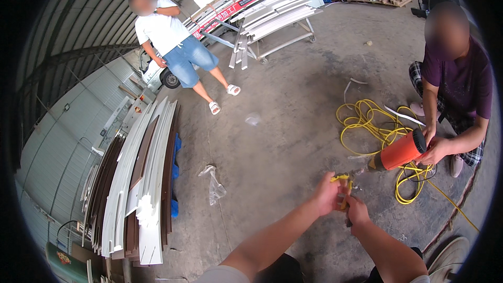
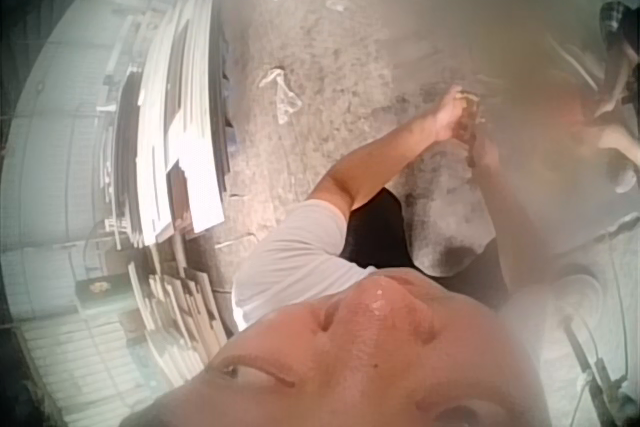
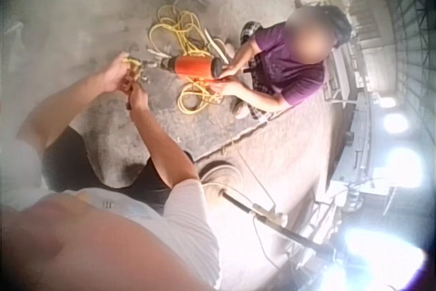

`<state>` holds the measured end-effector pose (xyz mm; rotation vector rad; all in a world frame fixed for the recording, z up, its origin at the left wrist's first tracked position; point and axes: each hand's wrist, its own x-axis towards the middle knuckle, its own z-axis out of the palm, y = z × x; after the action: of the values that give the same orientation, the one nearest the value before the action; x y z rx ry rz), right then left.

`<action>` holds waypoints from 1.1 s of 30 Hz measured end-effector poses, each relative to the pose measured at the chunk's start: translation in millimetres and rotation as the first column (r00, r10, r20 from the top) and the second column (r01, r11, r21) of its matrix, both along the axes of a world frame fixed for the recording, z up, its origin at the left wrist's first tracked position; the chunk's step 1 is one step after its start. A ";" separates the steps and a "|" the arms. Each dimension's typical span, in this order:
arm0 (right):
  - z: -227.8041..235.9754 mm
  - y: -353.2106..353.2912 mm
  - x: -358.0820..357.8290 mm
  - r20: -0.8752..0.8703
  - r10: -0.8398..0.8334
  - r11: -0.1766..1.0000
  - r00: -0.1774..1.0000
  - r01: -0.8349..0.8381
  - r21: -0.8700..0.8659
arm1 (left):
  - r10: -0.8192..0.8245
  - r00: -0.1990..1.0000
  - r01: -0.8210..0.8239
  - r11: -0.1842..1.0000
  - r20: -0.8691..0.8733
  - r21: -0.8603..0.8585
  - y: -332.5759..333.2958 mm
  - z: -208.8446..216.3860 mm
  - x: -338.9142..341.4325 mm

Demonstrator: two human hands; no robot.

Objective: The person holds a wire with pliers while another person applies heat from a heat gun to shrink a small yellow tube onto the wire connector.

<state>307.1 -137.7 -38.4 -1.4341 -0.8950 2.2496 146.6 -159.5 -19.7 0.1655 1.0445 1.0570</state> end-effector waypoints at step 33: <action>21.7 -6.0 5.4 0.066 0.069 0.997 0.995 -0.070 0.013 | 0.000 0.998 0.000 1.000 -0.058 0.005 -7.8 17.0 4.8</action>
<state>312.5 -143.7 -16.7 -1.4996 -0.9949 2.2519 151.4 -167.3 -2.7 0.2009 1.0942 1.0598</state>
